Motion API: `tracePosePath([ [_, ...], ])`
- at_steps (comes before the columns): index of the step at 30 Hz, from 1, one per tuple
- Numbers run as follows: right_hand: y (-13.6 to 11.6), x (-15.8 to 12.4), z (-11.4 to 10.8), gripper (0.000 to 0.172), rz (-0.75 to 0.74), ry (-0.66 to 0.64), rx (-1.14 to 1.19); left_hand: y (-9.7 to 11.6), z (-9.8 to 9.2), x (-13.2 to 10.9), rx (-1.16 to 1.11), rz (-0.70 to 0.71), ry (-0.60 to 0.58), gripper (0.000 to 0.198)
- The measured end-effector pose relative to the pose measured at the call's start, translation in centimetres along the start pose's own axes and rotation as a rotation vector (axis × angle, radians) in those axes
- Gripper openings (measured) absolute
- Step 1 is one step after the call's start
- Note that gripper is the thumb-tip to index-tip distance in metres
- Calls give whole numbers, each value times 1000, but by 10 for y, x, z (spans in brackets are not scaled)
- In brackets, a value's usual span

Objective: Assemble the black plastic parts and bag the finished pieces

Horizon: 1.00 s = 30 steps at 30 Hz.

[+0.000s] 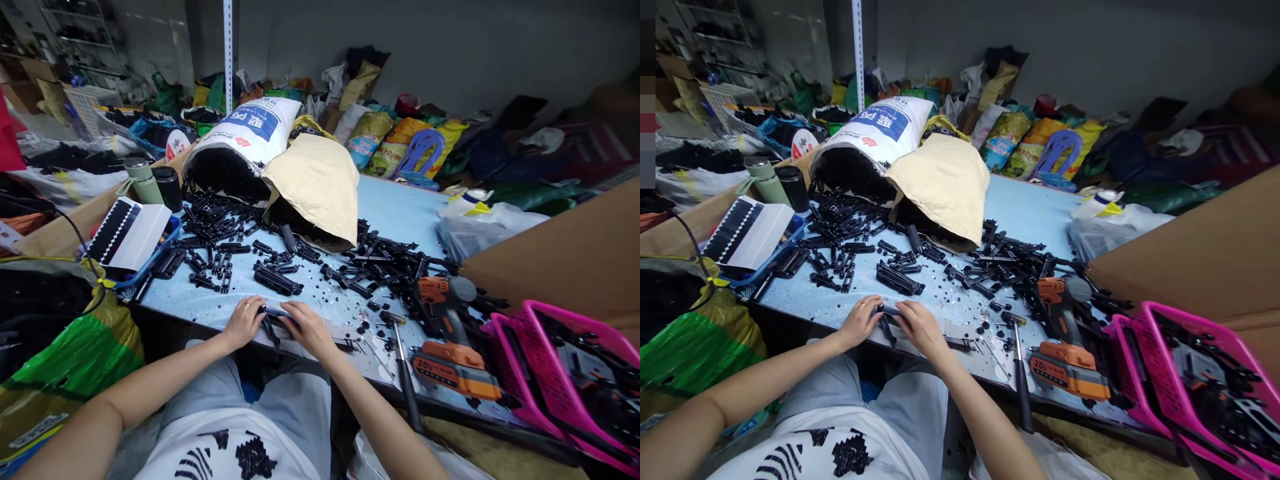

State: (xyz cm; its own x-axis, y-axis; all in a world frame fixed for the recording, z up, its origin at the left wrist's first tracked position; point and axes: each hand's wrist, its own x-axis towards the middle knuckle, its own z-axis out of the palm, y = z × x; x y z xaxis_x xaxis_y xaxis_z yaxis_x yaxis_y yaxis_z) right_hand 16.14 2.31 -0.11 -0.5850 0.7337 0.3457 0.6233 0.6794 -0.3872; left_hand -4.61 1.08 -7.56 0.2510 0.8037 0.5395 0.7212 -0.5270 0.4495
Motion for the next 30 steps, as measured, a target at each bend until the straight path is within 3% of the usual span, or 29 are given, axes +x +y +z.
tracePosePath([
  [3, -4, 5, 13, 44, -118, -42, -37, 4, -8, -7, 34, -73, 135, 30],
  [5, 6, -5, 12, 48, -106, -22, -81, 7, -12, -7, 83, 63, 107, 31],
  [9, 42, -47, -1, 58, 23, -72, -255, 12, -9, 11, 149, 414, -189, 39],
  [13, 61, -70, -3, 59, 87, -259, -349, 14, 6, 37, 189, 549, -483, 50],
  [16, 61, -66, -2, 64, 120, -332, -360, 17, 11, 47, 226, 545, -570, 53],
  [20, 57, -61, -4, 69, 148, -394, -402, 27, 9, 52, 228, 524, -595, 56],
  [23, 56, -65, 0, 68, 162, -392, -427, 39, 15, 52, 200, 406, -585, 66],
  [28, 72, -61, 4, 67, 169, -463, -414, 53, 32, 50, 166, 177, -538, 49],
  [30, 80, -55, 0, 65, 122, -517, -381, 56, 33, 48, 163, 149, -516, 49],
])
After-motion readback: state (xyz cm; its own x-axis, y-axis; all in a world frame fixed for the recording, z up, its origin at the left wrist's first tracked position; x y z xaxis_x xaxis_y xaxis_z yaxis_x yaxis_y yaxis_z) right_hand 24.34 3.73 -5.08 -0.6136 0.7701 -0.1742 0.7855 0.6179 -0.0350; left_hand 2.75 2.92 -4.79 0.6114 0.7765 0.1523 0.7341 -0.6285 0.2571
